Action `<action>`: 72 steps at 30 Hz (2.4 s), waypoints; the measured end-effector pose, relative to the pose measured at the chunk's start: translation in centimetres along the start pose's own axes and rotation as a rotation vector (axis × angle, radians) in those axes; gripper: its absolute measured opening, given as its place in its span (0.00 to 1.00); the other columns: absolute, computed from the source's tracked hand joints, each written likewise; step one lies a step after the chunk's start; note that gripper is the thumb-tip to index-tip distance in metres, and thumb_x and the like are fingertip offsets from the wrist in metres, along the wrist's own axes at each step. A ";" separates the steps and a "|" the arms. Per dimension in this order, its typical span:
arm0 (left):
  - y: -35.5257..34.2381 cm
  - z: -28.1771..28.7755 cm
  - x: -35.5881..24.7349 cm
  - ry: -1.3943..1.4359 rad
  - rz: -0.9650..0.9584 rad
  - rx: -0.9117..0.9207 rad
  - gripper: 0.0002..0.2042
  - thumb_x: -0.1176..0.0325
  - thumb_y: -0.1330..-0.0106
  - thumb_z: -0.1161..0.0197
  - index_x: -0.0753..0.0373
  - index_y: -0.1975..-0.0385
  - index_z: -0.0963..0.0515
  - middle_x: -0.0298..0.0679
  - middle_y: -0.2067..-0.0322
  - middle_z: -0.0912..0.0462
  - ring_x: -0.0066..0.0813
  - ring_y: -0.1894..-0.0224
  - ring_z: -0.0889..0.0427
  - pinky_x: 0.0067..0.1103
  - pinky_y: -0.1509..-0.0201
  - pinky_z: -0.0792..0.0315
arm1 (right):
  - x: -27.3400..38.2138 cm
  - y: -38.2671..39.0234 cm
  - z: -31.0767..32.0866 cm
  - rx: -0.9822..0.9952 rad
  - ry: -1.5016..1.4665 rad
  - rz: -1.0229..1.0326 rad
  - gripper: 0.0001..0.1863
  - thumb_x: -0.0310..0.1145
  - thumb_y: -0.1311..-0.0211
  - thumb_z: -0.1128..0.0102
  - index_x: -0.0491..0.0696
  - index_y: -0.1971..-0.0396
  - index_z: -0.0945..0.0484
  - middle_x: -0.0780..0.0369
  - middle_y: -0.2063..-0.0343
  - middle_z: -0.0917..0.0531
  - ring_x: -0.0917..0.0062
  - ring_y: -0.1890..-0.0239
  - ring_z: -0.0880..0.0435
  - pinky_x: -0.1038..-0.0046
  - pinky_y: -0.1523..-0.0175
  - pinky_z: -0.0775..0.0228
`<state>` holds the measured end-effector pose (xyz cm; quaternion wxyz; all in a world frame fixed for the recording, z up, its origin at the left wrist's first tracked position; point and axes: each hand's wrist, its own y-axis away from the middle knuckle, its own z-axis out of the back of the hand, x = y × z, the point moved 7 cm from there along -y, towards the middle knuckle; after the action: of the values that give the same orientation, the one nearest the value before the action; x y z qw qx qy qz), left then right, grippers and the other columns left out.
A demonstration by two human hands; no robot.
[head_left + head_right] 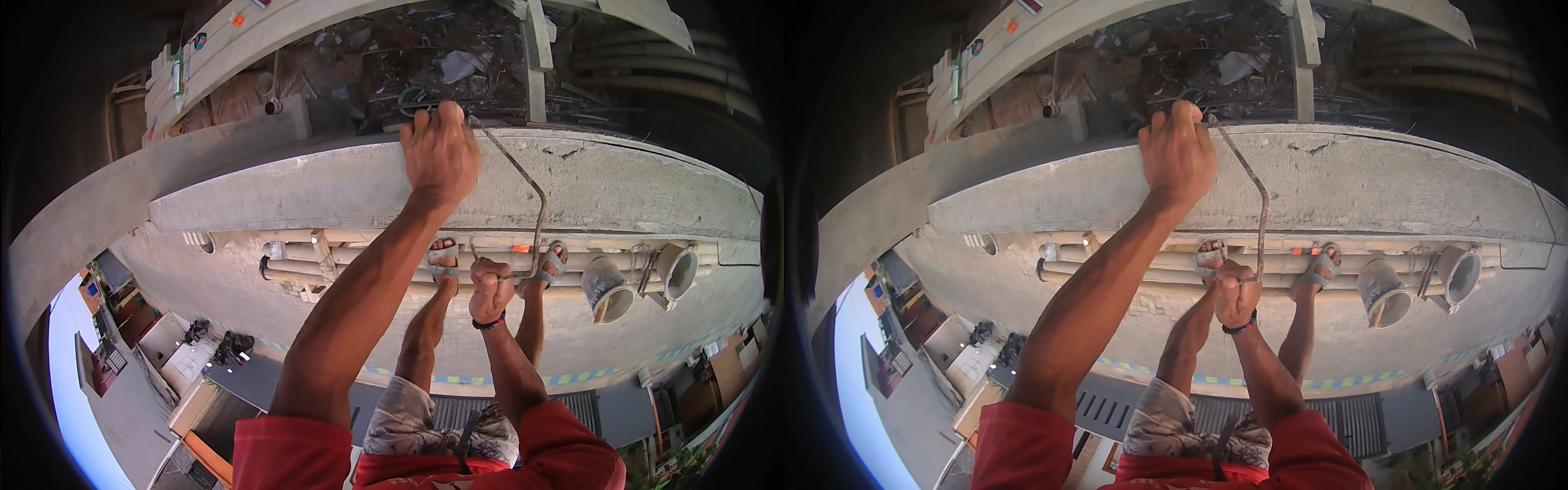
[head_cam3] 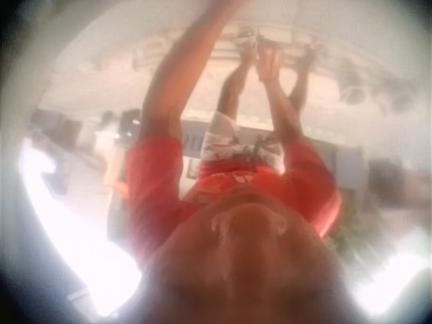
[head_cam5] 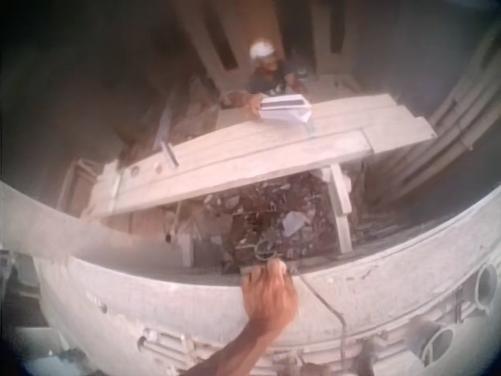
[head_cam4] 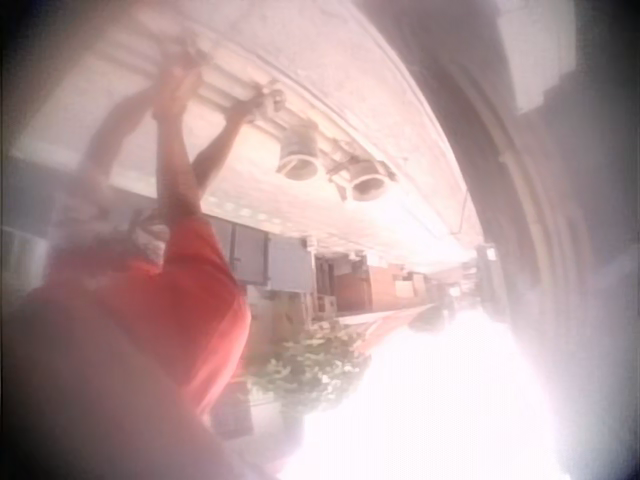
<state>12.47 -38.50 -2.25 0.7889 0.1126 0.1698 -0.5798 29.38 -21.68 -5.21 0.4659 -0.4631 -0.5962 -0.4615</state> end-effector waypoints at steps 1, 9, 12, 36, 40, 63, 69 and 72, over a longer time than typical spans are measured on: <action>0.0 0.0 0.1 -0.002 0.002 0.005 0.05 0.73 0.40 0.46 0.60 0.65 0.28 0.38 0.69 0.21 0.38 0.63 0.24 0.35 0.56 0.36 | 0.2 -0.3 -0.3 0.023 0.014 0.020 0.20 0.45 0.27 0.58 0.40 0.66 0.33 0.59 0.79 0.25 0.72 0.74 0.19 0.74 0.73 0.26; 0.2 -0.1 -0.1 0.017 -0.033 -0.050 0.05 0.73 0.40 0.45 0.59 0.65 0.28 0.37 0.69 0.21 0.38 0.63 0.25 0.34 0.58 0.36 | -0.1 -1.0 -0.4 0.034 -0.027 0.029 0.19 0.44 0.27 0.58 0.42 0.66 0.33 0.58 0.80 0.26 0.71 0.75 0.20 0.70 0.71 0.25; 0.2 -0.2 0.0 0.010 -0.021 -0.047 0.05 0.73 0.40 0.46 0.59 0.65 0.28 0.37 0.70 0.22 0.38 0.63 0.25 0.34 0.58 0.36 | -0.4 -1.0 -0.3 0.013 -0.018 0.041 0.20 0.46 0.28 0.56 0.41 0.65 0.31 0.58 0.79 0.26 0.73 0.77 0.22 0.69 0.70 0.26; 0.1 -1.0 -0.6 -0.166 0.002 0.027 0.13 0.59 0.30 0.55 0.61 0.63 0.28 0.45 0.68 0.21 0.47 0.61 0.25 0.40 0.57 0.36 | -7.1 -2.6 -1.0 -0.236 -0.919 -0.548 0.35 0.50 0.44 0.32 0.45 0.47 0.39 0.58 0.51 0.28 0.68 0.46 0.25 0.50 0.40 0.33; 0.0 -0.6 -0.8 -0.130 0.012 0.032 0.12 0.60 0.30 0.55 0.61 0.63 0.28 0.45 0.68 0.21 0.46 0.62 0.25 0.40 0.57 0.36 | -5.2 -3.6 -1.0 -0.236 -0.839 -0.591 0.31 0.51 0.48 0.29 0.46 0.57 0.36 0.61 0.61 0.24 0.71 0.55 0.21 0.50 0.37 0.36; -0.2 -0.9 -0.3 -0.124 0.027 0.039 0.10 0.61 0.32 0.52 0.58 0.64 0.27 0.38 0.67 0.20 0.41 0.60 0.25 0.36 0.56 0.35 | -6.1 -2.9 0.2 -0.266 -0.446 -1.003 0.18 0.40 0.59 0.21 0.44 0.84 0.22 0.73 0.89 0.32 0.88 0.87 0.40 0.79 0.82 0.54; -0.2 -0.8 -0.3 -0.093 0.036 0.046 0.07 0.64 0.35 0.47 0.60 0.66 0.28 0.37 0.68 0.19 0.40 0.61 0.26 0.35 0.55 0.38 | -6.1 -2.7 -0.1 -0.293 -0.470 -1.037 0.22 0.44 0.61 0.19 0.46 0.86 0.25 0.70 0.90 0.30 0.87 0.89 0.34 0.82 0.86 0.47; -0.2 -0.8 -0.3 -0.095 0.025 0.025 0.07 0.64 0.36 0.46 0.60 0.66 0.28 0.37 0.68 0.19 0.40 0.61 0.26 0.35 0.55 0.38 | -5.5 -3.1 -0.2 -0.317 -0.488 -1.033 0.23 0.44 0.63 0.18 0.45 0.85 0.25 0.69 0.89 0.30 0.86 0.89 0.32 0.83 0.86 0.44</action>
<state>12.04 -37.99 -2.80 0.8018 0.0968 0.1235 -0.5766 27.06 -23.03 -10.91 -0.0446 -0.2697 -0.7580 -0.5922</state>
